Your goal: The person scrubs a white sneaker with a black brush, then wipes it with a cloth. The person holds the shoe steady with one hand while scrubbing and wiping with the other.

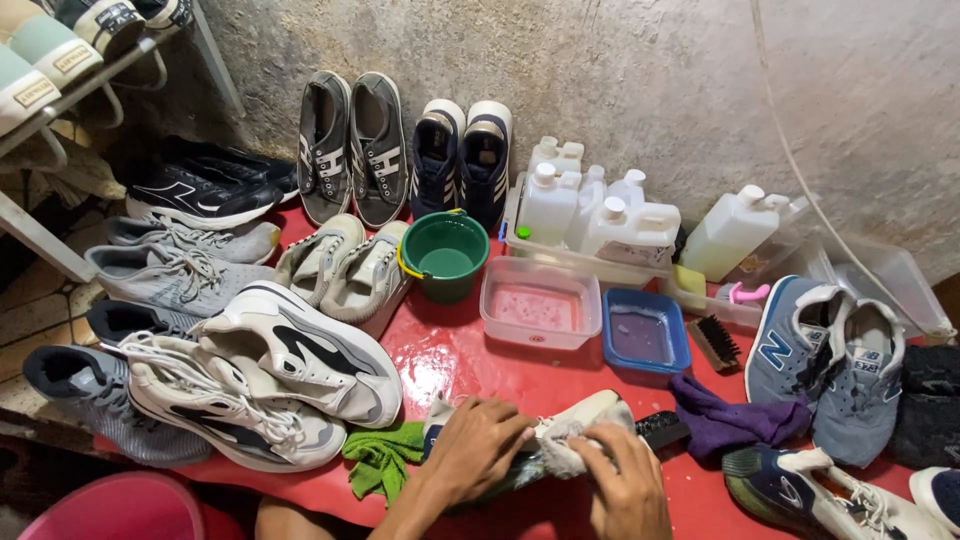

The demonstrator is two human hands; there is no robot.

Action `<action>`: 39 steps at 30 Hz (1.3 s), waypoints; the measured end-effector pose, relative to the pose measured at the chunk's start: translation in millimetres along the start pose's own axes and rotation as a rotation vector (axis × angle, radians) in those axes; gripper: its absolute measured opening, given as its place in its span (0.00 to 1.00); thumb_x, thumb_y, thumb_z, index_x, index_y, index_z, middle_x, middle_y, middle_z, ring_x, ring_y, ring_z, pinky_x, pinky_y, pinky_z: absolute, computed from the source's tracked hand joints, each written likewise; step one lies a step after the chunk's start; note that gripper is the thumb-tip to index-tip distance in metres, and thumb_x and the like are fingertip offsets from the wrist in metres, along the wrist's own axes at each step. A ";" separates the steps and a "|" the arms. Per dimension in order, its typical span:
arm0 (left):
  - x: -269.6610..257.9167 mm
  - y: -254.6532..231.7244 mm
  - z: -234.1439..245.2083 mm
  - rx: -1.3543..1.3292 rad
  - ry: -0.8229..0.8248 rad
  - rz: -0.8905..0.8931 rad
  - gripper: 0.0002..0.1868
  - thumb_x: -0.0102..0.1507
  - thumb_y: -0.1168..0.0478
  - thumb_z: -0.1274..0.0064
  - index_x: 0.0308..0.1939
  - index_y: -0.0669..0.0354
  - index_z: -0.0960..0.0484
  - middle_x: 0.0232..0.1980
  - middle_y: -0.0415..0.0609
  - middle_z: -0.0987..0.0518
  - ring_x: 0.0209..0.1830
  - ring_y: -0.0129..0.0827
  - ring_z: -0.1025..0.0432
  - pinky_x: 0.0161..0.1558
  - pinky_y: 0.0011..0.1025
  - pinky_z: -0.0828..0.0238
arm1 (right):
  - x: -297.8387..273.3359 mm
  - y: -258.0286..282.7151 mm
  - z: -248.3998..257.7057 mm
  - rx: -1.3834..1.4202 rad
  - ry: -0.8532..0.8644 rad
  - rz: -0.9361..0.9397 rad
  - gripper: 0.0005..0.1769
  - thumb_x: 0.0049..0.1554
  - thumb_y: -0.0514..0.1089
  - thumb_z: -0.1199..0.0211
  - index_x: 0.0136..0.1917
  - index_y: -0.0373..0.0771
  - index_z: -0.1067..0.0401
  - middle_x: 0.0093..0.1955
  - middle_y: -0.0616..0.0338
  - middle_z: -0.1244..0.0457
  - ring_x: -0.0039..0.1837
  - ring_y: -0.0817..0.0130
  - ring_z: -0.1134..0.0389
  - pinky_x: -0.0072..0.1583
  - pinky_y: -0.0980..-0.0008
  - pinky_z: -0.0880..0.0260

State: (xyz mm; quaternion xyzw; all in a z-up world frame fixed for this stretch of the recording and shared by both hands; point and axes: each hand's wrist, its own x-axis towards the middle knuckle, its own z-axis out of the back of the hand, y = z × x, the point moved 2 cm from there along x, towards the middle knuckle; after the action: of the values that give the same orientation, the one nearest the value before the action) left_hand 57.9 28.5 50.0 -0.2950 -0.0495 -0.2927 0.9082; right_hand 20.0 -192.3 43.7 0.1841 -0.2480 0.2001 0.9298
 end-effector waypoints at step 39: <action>-13.4 -17.2 -1.2 -0.020 -0.005 -0.134 0.30 0.70 0.48 0.76 0.61 0.51 0.19 0.43 0.53 0.21 0.37 0.48 0.31 0.42 0.46 0.44 | -25.4 -33.9 2.3 -0.166 0.242 0.136 0.42 0.44 0.20 0.49 0.66 0.50 0.28 0.63 0.55 0.37 0.65 0.52 0.37 0.60 0.49 0.24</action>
State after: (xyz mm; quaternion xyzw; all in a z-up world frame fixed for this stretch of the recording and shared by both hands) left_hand 37.2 23.3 54.3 -0.3006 -0.0686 -0.3524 0.8836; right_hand 14.6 -229.3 23.8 0.0638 -0.1618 0.2621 0.9492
